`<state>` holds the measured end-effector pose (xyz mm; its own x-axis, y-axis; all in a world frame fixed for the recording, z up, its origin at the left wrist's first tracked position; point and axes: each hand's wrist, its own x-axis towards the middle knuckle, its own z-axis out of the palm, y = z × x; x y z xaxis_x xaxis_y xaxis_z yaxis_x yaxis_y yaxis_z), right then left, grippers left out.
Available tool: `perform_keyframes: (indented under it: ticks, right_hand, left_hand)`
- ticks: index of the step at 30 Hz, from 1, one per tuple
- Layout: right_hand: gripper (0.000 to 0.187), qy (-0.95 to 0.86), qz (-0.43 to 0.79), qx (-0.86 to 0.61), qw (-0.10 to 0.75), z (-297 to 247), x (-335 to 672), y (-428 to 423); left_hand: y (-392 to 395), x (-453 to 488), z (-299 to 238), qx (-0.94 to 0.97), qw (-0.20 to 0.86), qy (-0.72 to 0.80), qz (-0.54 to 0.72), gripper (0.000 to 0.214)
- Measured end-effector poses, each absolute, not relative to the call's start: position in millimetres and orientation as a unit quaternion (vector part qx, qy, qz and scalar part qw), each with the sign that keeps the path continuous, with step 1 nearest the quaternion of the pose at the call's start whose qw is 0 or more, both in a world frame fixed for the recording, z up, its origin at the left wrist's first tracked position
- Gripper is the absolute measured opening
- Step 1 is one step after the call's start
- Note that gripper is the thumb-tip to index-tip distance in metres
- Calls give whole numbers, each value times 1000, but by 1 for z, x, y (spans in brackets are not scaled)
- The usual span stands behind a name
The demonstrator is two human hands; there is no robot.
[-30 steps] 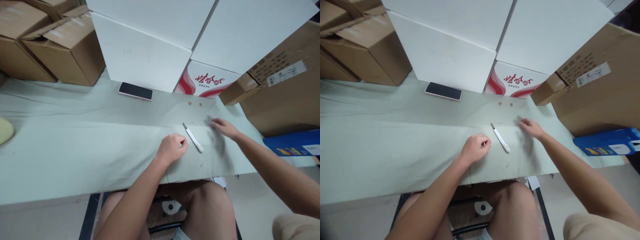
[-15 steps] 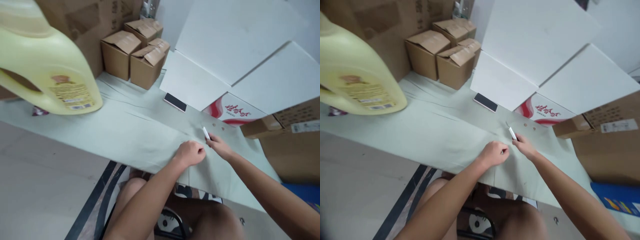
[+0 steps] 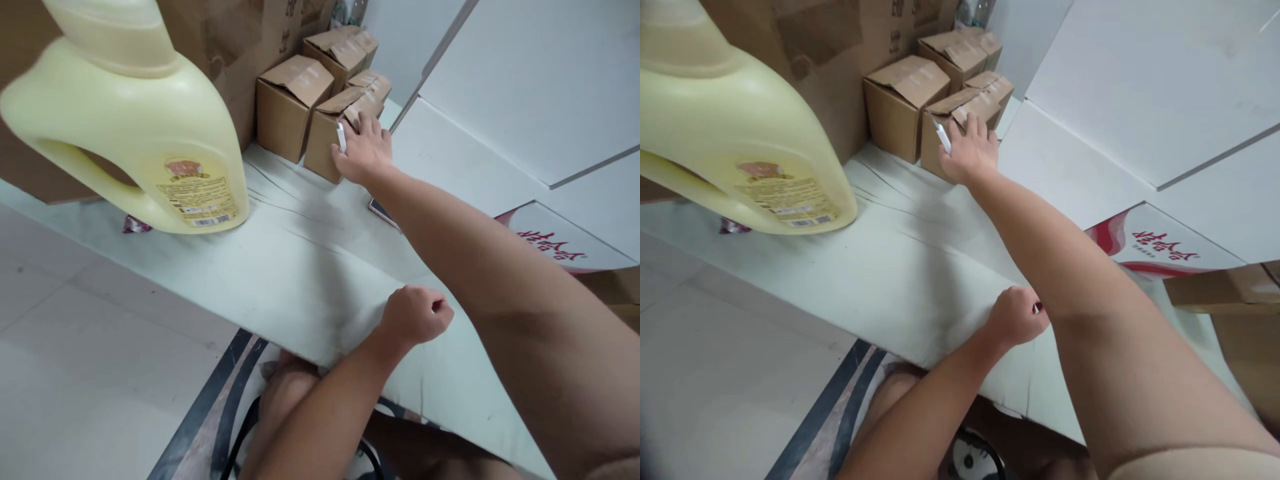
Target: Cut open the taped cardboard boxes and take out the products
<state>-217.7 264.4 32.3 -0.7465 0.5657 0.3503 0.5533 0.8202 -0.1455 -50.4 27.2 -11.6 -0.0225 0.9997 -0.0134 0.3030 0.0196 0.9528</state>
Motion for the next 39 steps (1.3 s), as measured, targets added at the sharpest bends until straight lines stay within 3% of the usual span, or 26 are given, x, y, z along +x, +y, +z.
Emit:
perform_keyframes:
  ticks: [7,11,14,16,19,23,26,33,39]
  right_hand:
    - [56,-914,-1,-383,136,43,-184,263]
    - [51,-938,0,-295,181,54,-84,206]
    - [44,-924,27,-307,225,52,6,144]
    - [40,-884,51,-357,299,42,63,104]
    - [39,-757,112,-464,447,16,125,63]
    - [56,-597,179,-608,492,-11,159,42]
    - [59,-540,201,-630,520,-16,168,42]
    - [49,-523,230,-633,522,-18,198,36]
    - [40,-519,280,-599,543,-13,213,30]
  left_hand:
    - [27,-58,-13,555,388,574,460,20]
    - [23,-88,-12,461,263,634,563,14]
    - [22,-112,-15,299,143,664,670,10]
    - [24,-122,-18,212,104,656,717,21]
    - [27,-119,-19,275,194,593,731,28]
    - [34,-96,-16,465,361,433,683,39]
    - [36,-83,-12,527,360,422,644,46]
    - [28,-65,-1,561,336,480,585,40]
    - [24,-43,-12,529,411,430,605,57]
